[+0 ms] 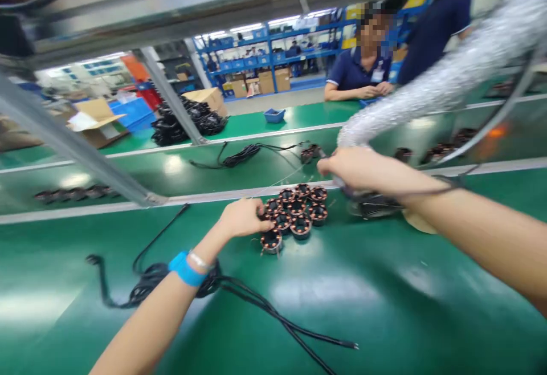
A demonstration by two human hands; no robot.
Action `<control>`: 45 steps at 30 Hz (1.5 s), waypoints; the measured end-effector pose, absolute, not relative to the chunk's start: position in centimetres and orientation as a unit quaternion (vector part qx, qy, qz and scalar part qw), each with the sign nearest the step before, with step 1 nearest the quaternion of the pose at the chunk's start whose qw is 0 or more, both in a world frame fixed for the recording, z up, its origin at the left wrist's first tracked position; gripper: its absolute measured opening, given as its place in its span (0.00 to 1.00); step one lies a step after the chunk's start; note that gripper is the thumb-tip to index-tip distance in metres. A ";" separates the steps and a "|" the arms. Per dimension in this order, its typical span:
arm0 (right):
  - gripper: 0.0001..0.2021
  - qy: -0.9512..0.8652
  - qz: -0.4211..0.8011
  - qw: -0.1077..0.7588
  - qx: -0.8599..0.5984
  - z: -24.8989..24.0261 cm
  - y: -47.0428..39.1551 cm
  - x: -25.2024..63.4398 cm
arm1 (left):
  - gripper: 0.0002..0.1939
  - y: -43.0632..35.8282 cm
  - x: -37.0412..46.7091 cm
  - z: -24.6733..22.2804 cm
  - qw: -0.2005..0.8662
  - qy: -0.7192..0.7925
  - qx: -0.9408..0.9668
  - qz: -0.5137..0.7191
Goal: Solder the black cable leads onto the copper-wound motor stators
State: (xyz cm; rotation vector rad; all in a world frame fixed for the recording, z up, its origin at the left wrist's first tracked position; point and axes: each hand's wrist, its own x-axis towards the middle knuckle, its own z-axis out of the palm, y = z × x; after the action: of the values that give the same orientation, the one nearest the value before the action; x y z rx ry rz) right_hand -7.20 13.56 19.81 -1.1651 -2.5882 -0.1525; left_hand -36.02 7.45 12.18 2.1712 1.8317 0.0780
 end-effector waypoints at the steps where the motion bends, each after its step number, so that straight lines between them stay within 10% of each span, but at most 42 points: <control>1: 0.08 -0.909 -0.054 0.130 -0.393 19.8 10.5 -6.1 | 0.20 7.0 -35.6 12.2 0.134 0.643 0.754 -0.015; 17: 0.14 -0.829 0.067 0.402 -0.384 8.0 -8.2 3.7 | 0.17 -2.3 -24.6 11.7 0.211 0.535 0.818 -0.019; 45: 0.22 -0.793 0.213 0.389 -0.418 4.7 -10.7 3.4 | 0.14 -3.3 -19.0 8.9 0.610 0.412 0.668 0.108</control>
State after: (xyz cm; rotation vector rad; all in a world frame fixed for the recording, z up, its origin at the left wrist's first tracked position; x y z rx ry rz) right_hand 3.38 -10.69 4.70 -1.0629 -2.0163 0.5429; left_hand -19.03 -3.27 8.87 1.5431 0.9524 0.2497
